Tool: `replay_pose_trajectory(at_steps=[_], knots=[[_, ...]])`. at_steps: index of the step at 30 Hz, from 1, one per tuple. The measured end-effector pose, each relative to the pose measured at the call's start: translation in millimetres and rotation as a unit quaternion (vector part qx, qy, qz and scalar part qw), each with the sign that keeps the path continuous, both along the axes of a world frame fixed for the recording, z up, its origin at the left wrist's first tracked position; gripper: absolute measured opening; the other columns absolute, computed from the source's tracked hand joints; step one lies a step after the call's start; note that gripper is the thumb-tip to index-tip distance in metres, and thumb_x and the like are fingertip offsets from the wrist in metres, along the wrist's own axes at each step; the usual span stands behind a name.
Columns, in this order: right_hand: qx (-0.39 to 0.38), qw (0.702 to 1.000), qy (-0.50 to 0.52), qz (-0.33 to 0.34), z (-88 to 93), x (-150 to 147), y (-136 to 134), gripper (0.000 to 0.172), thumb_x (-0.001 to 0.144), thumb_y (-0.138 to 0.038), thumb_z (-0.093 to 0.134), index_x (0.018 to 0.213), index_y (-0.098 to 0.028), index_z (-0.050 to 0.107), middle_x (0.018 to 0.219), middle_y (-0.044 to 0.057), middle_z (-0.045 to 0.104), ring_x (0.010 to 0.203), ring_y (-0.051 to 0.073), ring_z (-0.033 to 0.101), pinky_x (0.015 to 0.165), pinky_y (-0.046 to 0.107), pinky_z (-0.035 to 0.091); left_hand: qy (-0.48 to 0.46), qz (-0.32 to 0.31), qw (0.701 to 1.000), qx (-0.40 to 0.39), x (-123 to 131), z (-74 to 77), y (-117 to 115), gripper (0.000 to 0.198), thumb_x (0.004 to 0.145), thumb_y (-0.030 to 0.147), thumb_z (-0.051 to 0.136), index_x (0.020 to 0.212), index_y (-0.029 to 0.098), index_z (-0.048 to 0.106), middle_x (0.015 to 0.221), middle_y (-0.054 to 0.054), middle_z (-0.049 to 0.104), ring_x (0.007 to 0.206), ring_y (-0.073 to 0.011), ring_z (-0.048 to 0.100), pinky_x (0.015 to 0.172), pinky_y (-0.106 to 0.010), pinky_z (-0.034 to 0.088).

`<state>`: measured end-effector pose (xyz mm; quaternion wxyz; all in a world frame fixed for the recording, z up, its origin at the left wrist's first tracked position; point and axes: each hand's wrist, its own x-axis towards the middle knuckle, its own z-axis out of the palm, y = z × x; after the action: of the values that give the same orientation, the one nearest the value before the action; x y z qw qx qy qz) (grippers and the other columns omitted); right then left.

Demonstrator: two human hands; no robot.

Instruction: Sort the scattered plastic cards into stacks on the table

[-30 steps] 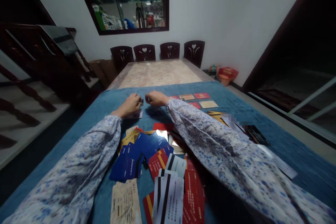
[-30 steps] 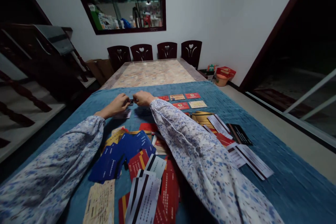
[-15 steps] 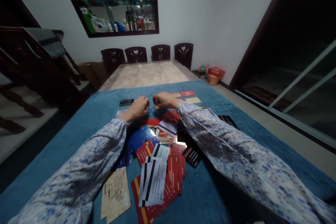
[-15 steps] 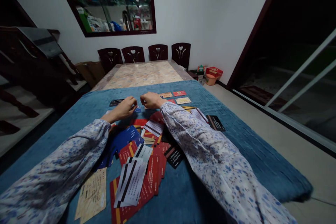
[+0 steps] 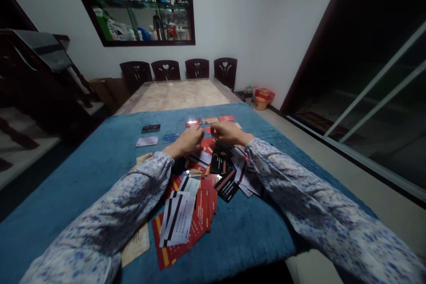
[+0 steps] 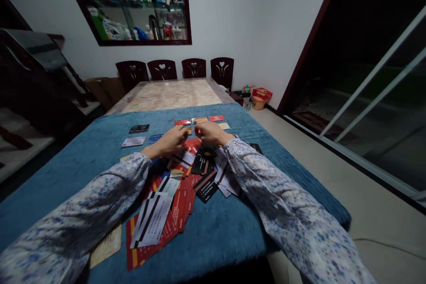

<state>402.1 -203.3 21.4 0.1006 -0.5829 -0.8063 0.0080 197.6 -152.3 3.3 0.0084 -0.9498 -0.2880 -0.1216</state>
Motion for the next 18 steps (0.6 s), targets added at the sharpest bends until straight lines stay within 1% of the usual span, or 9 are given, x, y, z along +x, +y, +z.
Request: replay_pose_trajectory(at_steps=[4,8,12,18], knots=[[0.02,1.0,0.008,-0.015,-6.9,25.9,-20.5,0.02,0.093,-0.019,0.06,0.105,-0.018,0.075,0.097,0.008,0.076,0.085,0.019,0.064,0.068,0.026,0.034,0.014,-0.018,1.0,0.009,17.3,0.5,-13.6,0.015,0.087,0.009,0.05,0.096,0.017,0.06,0.104,-0.013,0.061,0.094,-0.0249,0.058,0.085,-0.038,0.05],[0.018,0.999,0.018,-0.029,-13.0,53.8,-38.3,0.018,0.091,-0.018,0.059,0.101,-0.018,0.074,0.092,0.007,0.075,0.079,0.017,0.061,0.067,0.025,0.034,0.012,-0.043,0.999,0.005,33.3,-2.4,-23.1,0.014,0.087,0.012,0.052,0.098,0.018,0.06,0.104,-0.012,0.061,0.095,-0.0241,0.058,0.084,-0.036,0.05],[0.023,0.998,0.035,-0.048,-17.4,79.7,-55.4,0.021,0.089,-0.014,0.056,0.099,-0.019,0.074,0.09,0.006,0.074,0.076,0.016,0.06,0.067,0.025,0.035,0.008,-0.054,0.999,-0.006,48.3,-7.5,-29.3,0.014,0.091,0.014,0.049,0.098,0.017,0.061,0.106,-0.013,0.061,0.095,-0.0249,0.058,0.083,-0.038,0.05],[0.049,0.993,0.056,-0.091,-29.5,118.3,-76.1,0.021,0.09,-0.019,0.056,0.098,-0.018,0.075,0.085,0.007,0.072,0.074,0.017,0.06,0.069,0.026,0.039,-0.014,-0.096,0.995,-0.026,70.4,-12.9,-33.8,0.014,0.091,0.012,0.049,0.094,0.017,0.062,0.103,-0.013,0.06,0.092,-0.0248,0.057,0.085,-0.039,0.049]])
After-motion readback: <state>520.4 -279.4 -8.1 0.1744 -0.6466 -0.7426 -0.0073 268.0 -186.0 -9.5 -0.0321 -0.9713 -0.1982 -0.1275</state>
